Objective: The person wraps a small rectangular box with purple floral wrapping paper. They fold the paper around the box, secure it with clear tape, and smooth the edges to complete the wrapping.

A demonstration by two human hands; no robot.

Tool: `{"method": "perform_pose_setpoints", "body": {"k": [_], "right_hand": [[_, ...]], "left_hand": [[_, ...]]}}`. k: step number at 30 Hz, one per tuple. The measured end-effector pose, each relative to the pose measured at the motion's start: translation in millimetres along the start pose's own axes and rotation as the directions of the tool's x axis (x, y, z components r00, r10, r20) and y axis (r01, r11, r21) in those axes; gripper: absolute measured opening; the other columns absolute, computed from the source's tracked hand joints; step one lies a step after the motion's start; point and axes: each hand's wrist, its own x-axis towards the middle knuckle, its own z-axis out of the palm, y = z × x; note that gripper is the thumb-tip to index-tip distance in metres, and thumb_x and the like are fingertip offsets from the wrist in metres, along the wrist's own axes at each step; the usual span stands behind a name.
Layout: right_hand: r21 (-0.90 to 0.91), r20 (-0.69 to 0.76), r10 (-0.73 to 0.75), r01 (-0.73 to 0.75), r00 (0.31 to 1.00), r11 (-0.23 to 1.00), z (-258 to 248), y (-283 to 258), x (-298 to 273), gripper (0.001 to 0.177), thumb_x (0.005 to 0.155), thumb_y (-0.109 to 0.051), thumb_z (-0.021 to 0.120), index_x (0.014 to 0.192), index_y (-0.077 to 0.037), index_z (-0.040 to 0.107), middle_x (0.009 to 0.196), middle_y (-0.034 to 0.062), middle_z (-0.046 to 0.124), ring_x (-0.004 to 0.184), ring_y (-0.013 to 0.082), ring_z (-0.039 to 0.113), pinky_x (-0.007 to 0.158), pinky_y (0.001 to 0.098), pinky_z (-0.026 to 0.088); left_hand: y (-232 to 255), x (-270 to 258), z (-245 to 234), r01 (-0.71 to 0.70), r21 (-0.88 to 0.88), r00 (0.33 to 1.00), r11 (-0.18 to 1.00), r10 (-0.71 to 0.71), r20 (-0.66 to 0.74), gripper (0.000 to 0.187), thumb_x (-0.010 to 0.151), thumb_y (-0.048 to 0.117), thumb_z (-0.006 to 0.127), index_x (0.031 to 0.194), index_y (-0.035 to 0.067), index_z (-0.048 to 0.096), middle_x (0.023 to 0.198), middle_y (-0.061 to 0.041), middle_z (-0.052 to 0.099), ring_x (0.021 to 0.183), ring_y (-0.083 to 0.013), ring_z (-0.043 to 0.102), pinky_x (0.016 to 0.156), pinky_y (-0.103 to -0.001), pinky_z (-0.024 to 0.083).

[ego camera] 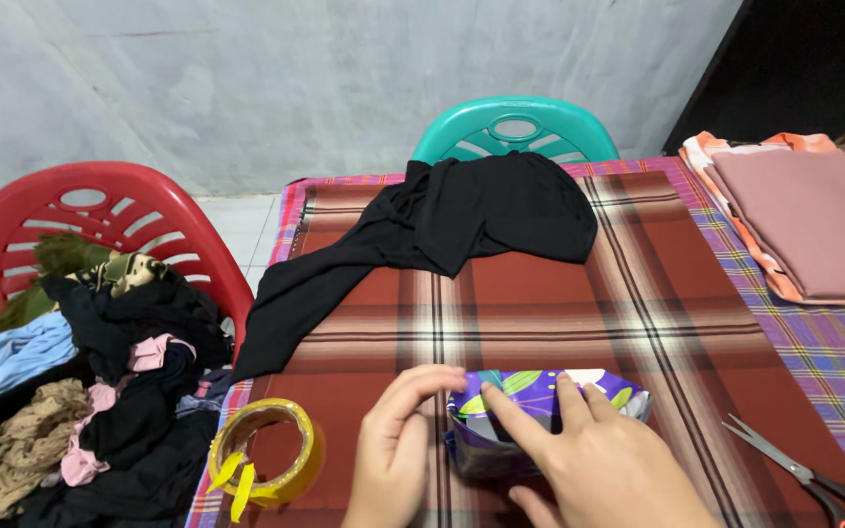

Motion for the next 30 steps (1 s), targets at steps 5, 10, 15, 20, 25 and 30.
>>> {"method": "perform_pose_setpoints", "body": {"k": [5, 10, 15, 20, 25, 30], "right_hand": [[-0.089, 0.226, 0.022, -0.002, 0.974, 0.996, 27.6, 10.0, 14.0, 0.099, 0.082, -0.072, 0.072, 0.16, -0.042, 0.019, 0.135, 0.0453, 0.047, 0.115, 0.0589, 0.06, 0.085, 0.0568, 0.055], [-0.417, 0.082, -0.093, 0.119, 0.992, 0.901, 76.1, 33.7, 26.5, 0.067, 0.099, -0.048, 0.044, 0.163, -0.043, 0.025, 0.122, 0.045, 0.057, 0.103, 0.0547, 0.068, 0.076, 0.055, 0.06], [-0.433, -0.151, -0.211, 0.127, 0.966, 0.893, 105.3, 48.7, 19.4, 0.067, 0.096, -0.05, 0.042, 0.159, -0.031, 0.038, 0.116, 0.0465, 0.059, 0.103, 0.0562, 0.067, 0.079, 0.0576, 0.059], [-0.408, 0.086, -0.119, 0.144, 0.989, 0.902, 102.2, 44.9, 15.7, 0.066, 0.1, -0.058, 0.036, 0.162, -0.035, 0.032, 0.123, 0.0471, 0.056, 0.112, 0.0572, 0.063, 0.084, 0.056, 0.056], [-0.379, -0.129, -0.162, 0.102, 0.978, 0.92, 103.8, 43.9, 12.8, 0.061, 0.097, -0.06, 0.037, 0.155, -0.042, 0.039, 0.12, 0.0454, 0.057, 0.106, 0.0574, 0.064, 0.079, 0.0579, 0.057], [-0.352, 0.054, -0.098, 0.111, 0.994, 0.929, 106.3, 44.1, 13.7, 0.062, 0.098, -0.064, 0.035, 0.158, -0.047, 0.037, 0.129, 0.0432, 0.054, 0.114, 0.0578, 0.062, 0.08, 0.0583, 0.056]], "left_hand": [[-8.6, 8.7, -4.3, -0.115, 0.273, 0.993, 0.955, 0.105, 0.052, 0.033, 0.079, -0.01, 0.047, 0.1, 0.0, 0.071, 0.109, -0.013, 0.076, 0.11, -0.026, 0.075, 0.1, -0.035, 0.056], [-8.3, 26.5, -4.7, -0.246, 0.261, 0.968, 0.934, 0.22, 0.124, 0.017, 0.082, -0.01, 0.055, 0.088, 0.0, 0.067, 0.101, -0.013, 0.073, 0.101, -0.0253, 0.071, 0.094, -0.033, 0.053], [-17.9, 25.4, 3.8, -0.191, 0.114, 0.979, 0.975, 0.181, 0.095, 0.016, 0.084, -0.011, 0.048, 0.081, 0.0, 0.06, 0.098, -0.013, 0.064, 0.099, -0.0246, 0.067, 0.092, -0.033, 0.053], [-23.8, 23.8, 6.8, -0.166, 0.019, 0.982, 0.986, 0.163, 0.095, 0.017, 0.082, -0.01, 0.043, 0.079, 0.0, 0.056, 0.1, -0.014, 0.06, 0.098, -0.0241, 0.063, 0.093, -0.032, 0.051], [-21.3, 25.0, 5.3, -0.141, 0.03, 0.985, 0.99, 0.137, 0.105, 0.018, 0.082, -0.009, 0.043, 0.082, -0.002, 0.06, 0.099, -0.014, 0.061, 0.092, -0.0233, 0.061, 0.087, -0.03, 0.05], [-18.9, 26.4, 4.2, -0.181, 0.087, 0.979, 0.98, 0.171, 0.113, 0.018, 0.079, -0.007, 0.045, 0.08, -0.001, 0.062, 0.097, -0.013, 0.062, 0.091, -0.024, 0.062, 0.085, -0.032, 0.051]]}}
